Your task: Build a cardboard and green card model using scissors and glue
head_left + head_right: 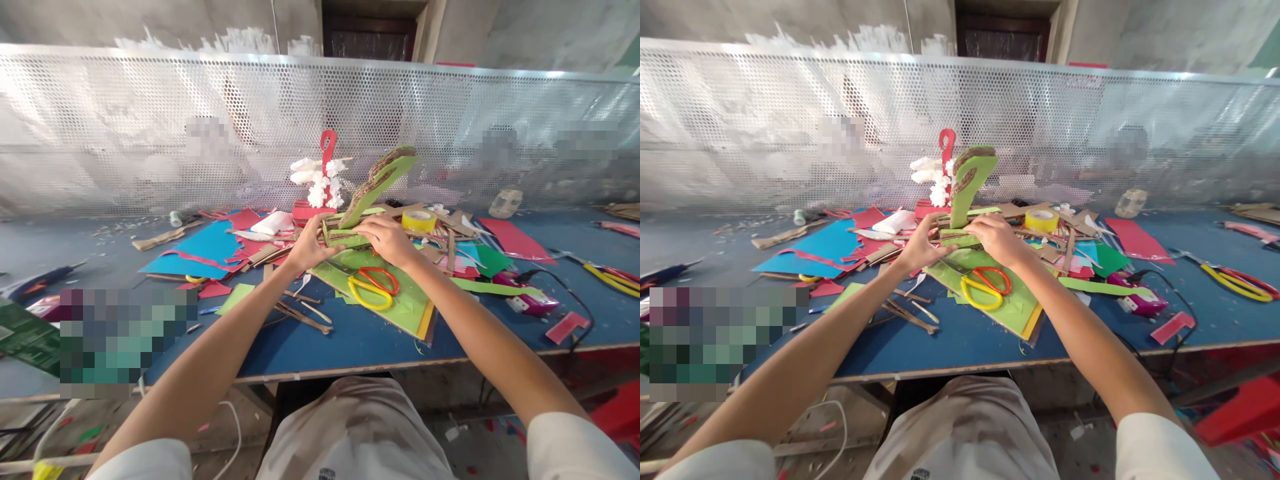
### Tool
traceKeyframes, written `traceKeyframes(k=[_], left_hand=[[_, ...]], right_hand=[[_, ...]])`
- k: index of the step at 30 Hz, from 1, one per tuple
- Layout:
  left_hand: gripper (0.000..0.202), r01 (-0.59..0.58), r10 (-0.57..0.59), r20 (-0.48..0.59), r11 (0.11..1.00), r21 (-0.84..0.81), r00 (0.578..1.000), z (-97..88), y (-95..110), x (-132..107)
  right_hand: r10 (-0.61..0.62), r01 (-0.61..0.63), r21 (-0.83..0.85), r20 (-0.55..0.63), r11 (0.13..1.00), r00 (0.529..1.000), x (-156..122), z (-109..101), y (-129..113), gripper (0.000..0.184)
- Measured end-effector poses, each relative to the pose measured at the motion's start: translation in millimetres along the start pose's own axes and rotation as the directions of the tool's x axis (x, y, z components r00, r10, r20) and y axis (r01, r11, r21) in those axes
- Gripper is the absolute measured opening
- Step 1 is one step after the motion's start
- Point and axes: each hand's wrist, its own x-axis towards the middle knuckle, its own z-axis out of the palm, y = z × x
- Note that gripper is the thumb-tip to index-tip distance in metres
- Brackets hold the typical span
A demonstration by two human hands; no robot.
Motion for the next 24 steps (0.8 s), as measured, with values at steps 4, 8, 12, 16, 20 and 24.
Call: traceKeyframes(k=[4, 8, 12, 16, 20, 24], left_hand=[[0.084, 0.002, -0.002, -0.005, 1.0, 0.023, 1.0, -0.4, -0.8, -0.5], [0.082, -0.005, 0.005, 0.0, 1.0, 0.024, 1.0, 0.3, -0.5, -0.7], [0.084, -0.008, 0.008, 0.006, 0.999, 0.035, 1.0, 1.3, -1.3, -0.8], [0.085, -0.019, 0.018, 0.014, 0.998, 0.055, 1.0, 1.1, -1.0, -0.9], [0.085, -0.027, 0.025, 0.015, 0.996, 0.088, 1.0, 0.2, 2.3, -0.3], [0.084, -0.032, 0.031, 0.016, 0.996, 0.088, 0.999, 0.2, 3.3, 0.0]], right_hand=[[0.067, -0.061, 0.123, -0.044, 0.99, 0.997, 2.6, -3.6, -6.4, 0.025], [0.089, -0.079, 0.169, -0.052, 0.982, 0.995, 3.2, -3.2, -7.7, 0.021], [0.073, -0.069, 0.135, -0.029, 0.989, 0.997, 3.0, -0.4, -7.0, 0.022], [0.067, -0.066, 0.085, -0.017, 0.994, 0.998, 3.1, 0.3, -6.0, 0.024], [0.046, -0.046, 0.012, -0.017, 0.999, 0.999, 2.2, 1.2, -2.8, 0.027], [0.0, -0.002, -0.067, -0.026, 0.998, 1.0, 0.7, 4.3, 0.7, 0.028]])
